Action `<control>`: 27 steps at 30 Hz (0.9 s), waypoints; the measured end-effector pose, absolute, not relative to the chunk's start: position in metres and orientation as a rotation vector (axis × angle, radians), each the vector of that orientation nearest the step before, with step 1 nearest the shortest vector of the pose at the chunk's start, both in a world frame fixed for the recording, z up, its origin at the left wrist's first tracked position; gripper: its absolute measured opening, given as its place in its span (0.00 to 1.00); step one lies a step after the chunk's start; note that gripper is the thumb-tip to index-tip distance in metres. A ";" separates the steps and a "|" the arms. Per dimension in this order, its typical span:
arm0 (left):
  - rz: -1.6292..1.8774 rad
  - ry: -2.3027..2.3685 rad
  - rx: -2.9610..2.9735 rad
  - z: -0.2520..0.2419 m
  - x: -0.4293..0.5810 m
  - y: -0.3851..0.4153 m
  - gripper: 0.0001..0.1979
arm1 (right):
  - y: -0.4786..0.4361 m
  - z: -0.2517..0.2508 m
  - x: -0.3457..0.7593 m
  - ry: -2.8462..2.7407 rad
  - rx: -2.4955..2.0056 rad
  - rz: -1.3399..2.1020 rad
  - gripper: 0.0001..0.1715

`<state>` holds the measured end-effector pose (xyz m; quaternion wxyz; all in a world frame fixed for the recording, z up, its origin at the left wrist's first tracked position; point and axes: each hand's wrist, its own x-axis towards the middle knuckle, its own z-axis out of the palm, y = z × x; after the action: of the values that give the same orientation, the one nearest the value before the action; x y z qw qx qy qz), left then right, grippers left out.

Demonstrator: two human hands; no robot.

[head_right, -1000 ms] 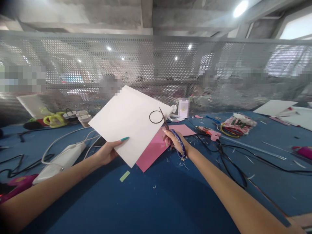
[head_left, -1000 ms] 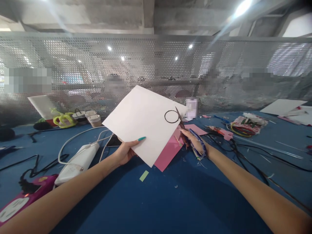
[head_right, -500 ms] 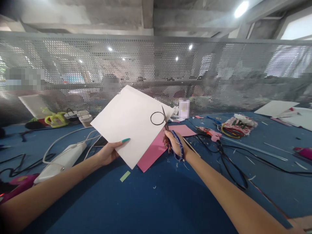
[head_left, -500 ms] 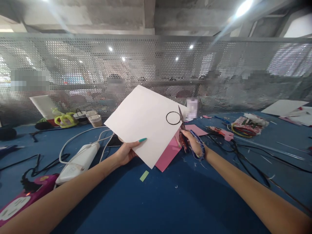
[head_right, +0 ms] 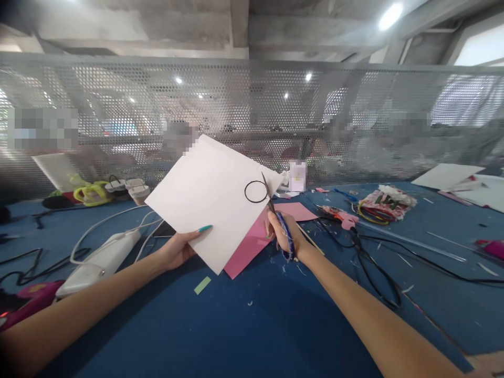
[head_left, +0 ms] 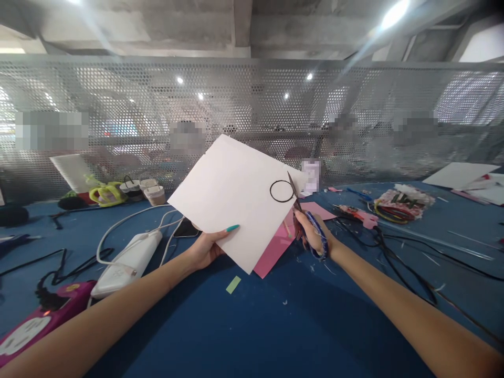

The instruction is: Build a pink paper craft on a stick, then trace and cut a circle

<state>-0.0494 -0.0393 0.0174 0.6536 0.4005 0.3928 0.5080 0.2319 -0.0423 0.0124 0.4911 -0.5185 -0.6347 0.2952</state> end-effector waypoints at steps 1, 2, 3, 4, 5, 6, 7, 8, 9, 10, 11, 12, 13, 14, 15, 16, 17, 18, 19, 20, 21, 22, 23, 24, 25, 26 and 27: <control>1.153 0.890 0.910 0.017 -0.050 -0.039 0.32 | -0.042 0.012 0.232 -1.535 -1.266 0.713 0.27; 1.153 0.888 0.912 0.017 -0.050 -0.039 0.32 | -0.042 0.012 0.232 -1.525 -1.274 0.711 0.27; 1.153 0.887 0.914 0.018 -0.050 -0.039 0.31 | -0.042 0.012 0.233 -1.515 -1.281 0.711 0.27; 1.155 0.888 0.914 0.018 -0.050 -0.040 0.30 | -0.041 0.012 0.233 -1.510 -1.288 0.710 0.27; 1.156 0.887 0.915 0.018 -0.049 -0.040 0.30 | -0.041 0.012 0.233 -1.507 -1.293 0.710 0.27; 1.156 0.886 0.917 0.018 -0.049 -0.040 0.30 | -0.041 0.012 0.233 -1.506 -1.297 0.709 0.27; 1.155 0.884 0.920 0.019 -0.049 -0.040 0.30 | -0.041 0.013 0.233 -1.505 -1.300 0.708 0.27; 1.154 0.881 0.926 0.019 -0.049 -0.040 0.29 | -0.041 0.013 0.233 -1.507 -1.301 0.708 0.27; 1.150 0.876 0.933 0.019 -0.049 -0.040 0.29 | -0.042 0.013 0.233 -1.509 -1.303 0.707 0.27; 1.148 0.871 0.941 0.019 -0.049 -0.040 0.29 | -0.042 0.013 0.233 -1.512 -1.308 0.706 0.27; 1.148 0.868 0.947 0.019 -0.049 -0.040 0.29 | -0.042 0.014 0.234 -1.516 -1.314 0.704 0.28; 1.150 0.868 0.950 0.019 -0.049 -0.040 0.30 | -0.043 0.014 0.234 -1.520 -1.320 0.702 0.28; 1.151 0.869 0.950 0.019 -0.049 -0.040 0.30 | -0.043 0.014 0.234 -1.525 -1.326 0.701 0.28; 1.152 0.871 0.947 0.019 -0.050 -0.040 0.30 | -0.043 0.014 0.234 -1.531 -1.330 0.701 0.29; 1.152 0.875 0.943 0.019 -0.050 -0.040 0.31 | -0.043 0.014 0.235 -1.539 -1.332 0.700 0.29; 1.151 0.878 0.939 0.019 -0.050 -0.040 0.31 | -0.042 0.014 0.235 -1.549 -1.334 0.698 0.29; 1.148 0.880 0.937 0.019 -0.050 -0.040 0.31 | -0.042 0.013 0.236 -1.560 -1.339 0.695 0.30; 1.147 0.883 0.935 0.019 -0.050 -0.040 0.31 | -0.041 0.013 0.236 -1.570 -1.342 0.689 0.30; 1.146 0.886 0.935 0.019 -0.050 -0.039 0.31 | -0.041 0.013 0.237 -1.578 -1.342 0.681 0.30; 1.146 0.889 0.933 0.019 -0.050 -0.039 0.31 | -0.040 0.013 0.237 -1.585 -1.337 0.672 0.30; 1.146 0.892 0.929 0.019 -0.050 -0.038 0.30 | -0.040 0.012 0.238 -1.589 -1.329 0.662 0.30; 1.149 0.892 0.924 0.018 -0.050 -0.038 0.30 | -0.040 0.012 0.238 -1.594 -1.319 0.651 0.30; 1.152 0.892 0.919 0.018 -0.050 -0.038 0.29 | -0.039 0.012 0.238 -1.600 -1.311 0.639 0.30; 1.155 0.891 0.914 0.018 -0.050 -0.037 0.29 | -0.039 0.012 0.238 -1.606 -1.312 0.628 0.30; 1.157 0.890 0.910 0.017 -0.050 -0.037 0.28 | -0.039 0.012 0.238 -1.614 -1.320 0.625 0.30; 1.158 0.889 0.908 0.017 -0.050 -0.037 0.28 | -0.039 0.013 0.238 -1.621 -1.326 0.624 0.31; 1.158 0.889 0.907 0.017 -0.050 -0.037 0.28 | -0.039 0.013 0.238 -1.626 -1.330 0.626 0.31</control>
<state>-0.0501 -0.0369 0.0168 0.6530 0.3998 0.3916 0.5103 0.2381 -0.0388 0.0133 0.4572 -0.5397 -0.6598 0.2538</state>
